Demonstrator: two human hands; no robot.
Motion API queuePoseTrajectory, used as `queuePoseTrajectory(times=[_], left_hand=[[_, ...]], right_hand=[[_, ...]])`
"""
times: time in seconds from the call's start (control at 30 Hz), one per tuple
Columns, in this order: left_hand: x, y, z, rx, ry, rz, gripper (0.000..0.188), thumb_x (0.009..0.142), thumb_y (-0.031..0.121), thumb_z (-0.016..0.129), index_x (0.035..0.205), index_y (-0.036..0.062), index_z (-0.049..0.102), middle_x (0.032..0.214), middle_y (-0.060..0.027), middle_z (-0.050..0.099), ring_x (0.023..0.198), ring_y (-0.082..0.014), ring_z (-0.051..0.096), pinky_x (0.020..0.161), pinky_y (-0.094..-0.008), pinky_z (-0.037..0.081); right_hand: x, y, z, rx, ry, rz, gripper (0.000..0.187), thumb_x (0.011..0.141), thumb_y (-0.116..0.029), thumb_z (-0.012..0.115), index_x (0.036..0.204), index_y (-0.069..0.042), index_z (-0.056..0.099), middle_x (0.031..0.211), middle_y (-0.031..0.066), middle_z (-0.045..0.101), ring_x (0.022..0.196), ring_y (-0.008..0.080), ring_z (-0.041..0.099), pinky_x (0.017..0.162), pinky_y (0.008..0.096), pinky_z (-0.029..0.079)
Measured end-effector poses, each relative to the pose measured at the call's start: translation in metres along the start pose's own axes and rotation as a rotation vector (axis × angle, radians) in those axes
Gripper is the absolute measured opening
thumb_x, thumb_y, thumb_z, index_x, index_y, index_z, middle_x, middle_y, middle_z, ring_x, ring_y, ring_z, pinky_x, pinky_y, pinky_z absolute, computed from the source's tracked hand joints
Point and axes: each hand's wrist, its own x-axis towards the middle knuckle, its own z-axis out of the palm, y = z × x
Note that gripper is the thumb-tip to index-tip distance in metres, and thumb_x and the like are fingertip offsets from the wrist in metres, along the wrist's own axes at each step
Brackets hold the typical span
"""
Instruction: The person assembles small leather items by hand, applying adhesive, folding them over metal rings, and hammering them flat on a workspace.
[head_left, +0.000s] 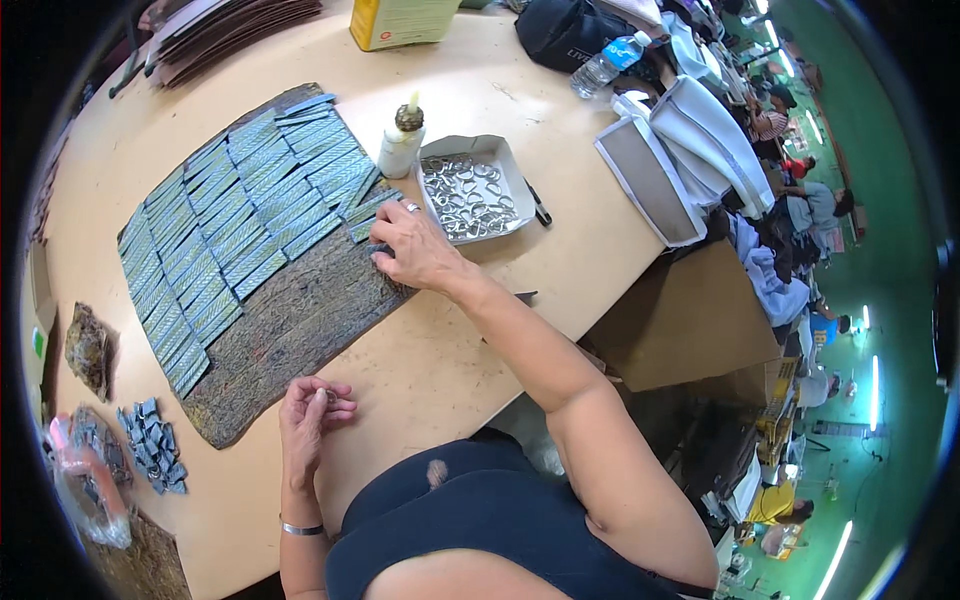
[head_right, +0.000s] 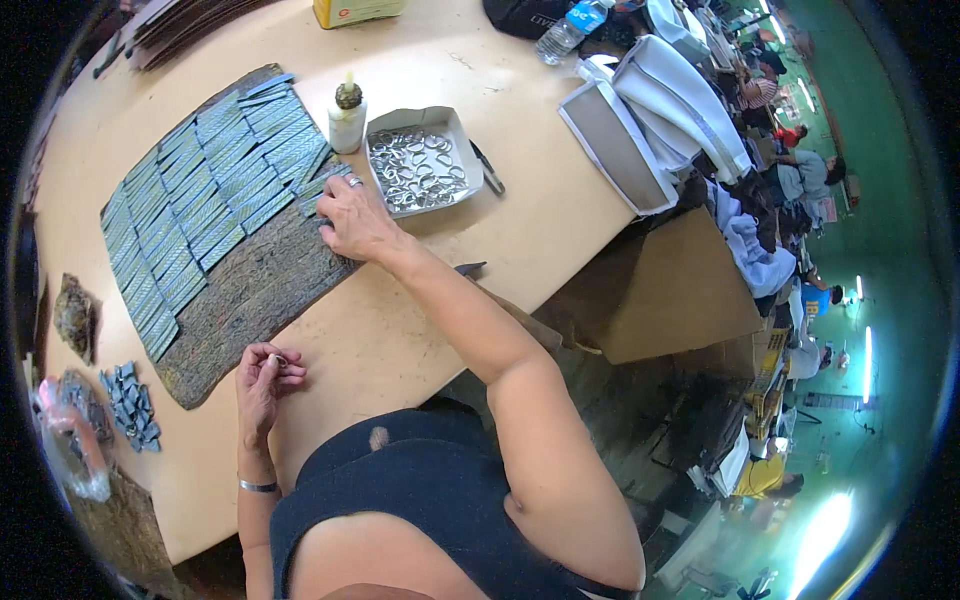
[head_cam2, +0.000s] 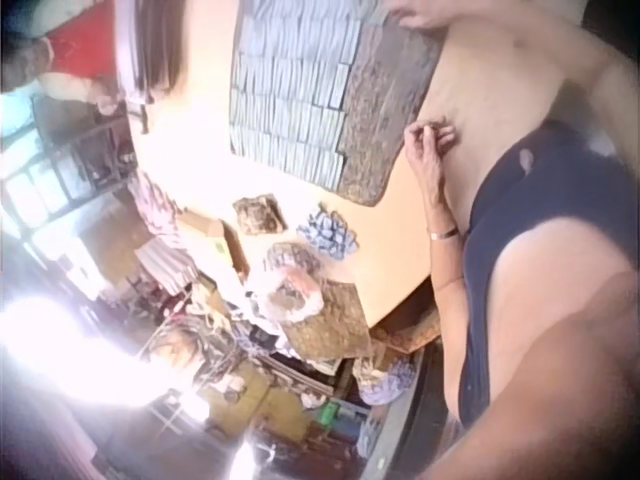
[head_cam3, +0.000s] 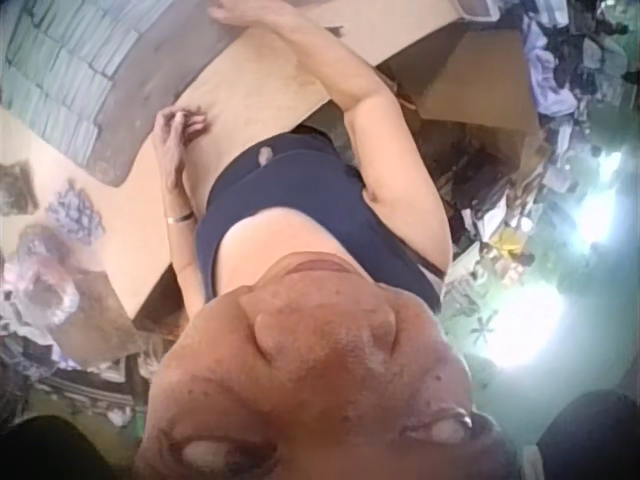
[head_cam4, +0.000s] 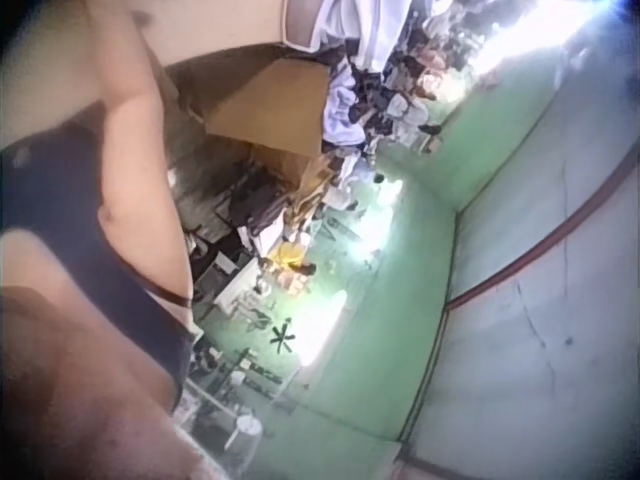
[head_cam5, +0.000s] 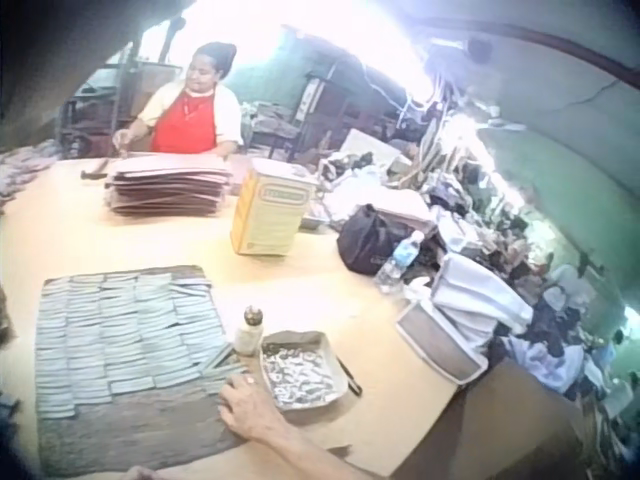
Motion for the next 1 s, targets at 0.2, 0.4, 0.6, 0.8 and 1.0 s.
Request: queuePoseTrajectory(times=[0.2,0.4,0.6,0.8,1.0], left_hand=[[0.000,-0.003,-0.006,0.035,-0.024,0.015,0.012,0.090,0.011,0.042,0.096,0.0018,0.044,0.090,-0.0137,0.057,0.072,-0.0161,0.060,0.064,-0.0261,0.052],[-0.002,0.002,0.000,0.020,0.075,0.022,0.011,0.089,0.010,0.044,0.096,0.0024,0.044,0.089,-0.0152,0.059,0.069,-0.0159,0.061,0.059,-0.0243,0.052],[0.001,0.003,-0.001,-0.089,0.094,0.003,0.008,0.086,0.007,0.048,0.089,0.0037,0.042,0.089,-0.0163,0.060,0.066,-0.0165,0.061,0.055,-0.0231,0.052],[0.003,0.006,-0.005,-0.140,0.074,0.120,0.008,0.086,0.009,0.049,0.085,0.0040,0.043,0.102,-0.0181,0.055,0.078,-0.0166,0.060,0.061,-0.0228,0.052],[0.011,0.020,-0.008,-0.191,0.031,0.134,0.010,0.083,0.010,0.055,0.080,0.0022,0.048,0.094,-0.0160,0.057,0.073,-0.0161,0.056,0.067,-0.0259,0.048]], right_hand=[[-0.002,-0.005,0.006,-0.110,0.036,0.023,0.013,0.067,-0.017,0.062,0.076,-0.009,0.058,0.084,0.0038,0.054,0.087,0.0229,0.048,0.076,0.0373,0.037],[-0.012,-0.032,0.006,0.150,0.058,0.034,0.020,0.070,-0.007,0.058,0.089,-0.007,0.049,0.080,0.0132,0.057,0.073,0.0327,0.056,0.061,0.0401,0.046],[-0.025,-0.061,0.012,0.242,-0.106,0.153,0.032,0.074,-0.006,0.053,0.105,-0.005,0.046,0.078,0.0175,0.059,0.071,0.0350,0.058,0.060,0.0424,0.046],[-0.038,-0.081,0.029,0.439,-0.020,0.094,0.031,0.078,-0.009,0.049,0.108,-0.002,0.051,0.088,0.0165,0.056,0.084,0.0326,0.054,0.072,0.0407,0.043],[-0.041,-0.079,0.036,0.523,-0.062,-0.018,0.030,0.078,-0.006,0.044,0.106,-0.003,0.053,0.084,0.0154,0.054,0.079,0.0311,0.052,0.074,0.0384,0.042]])
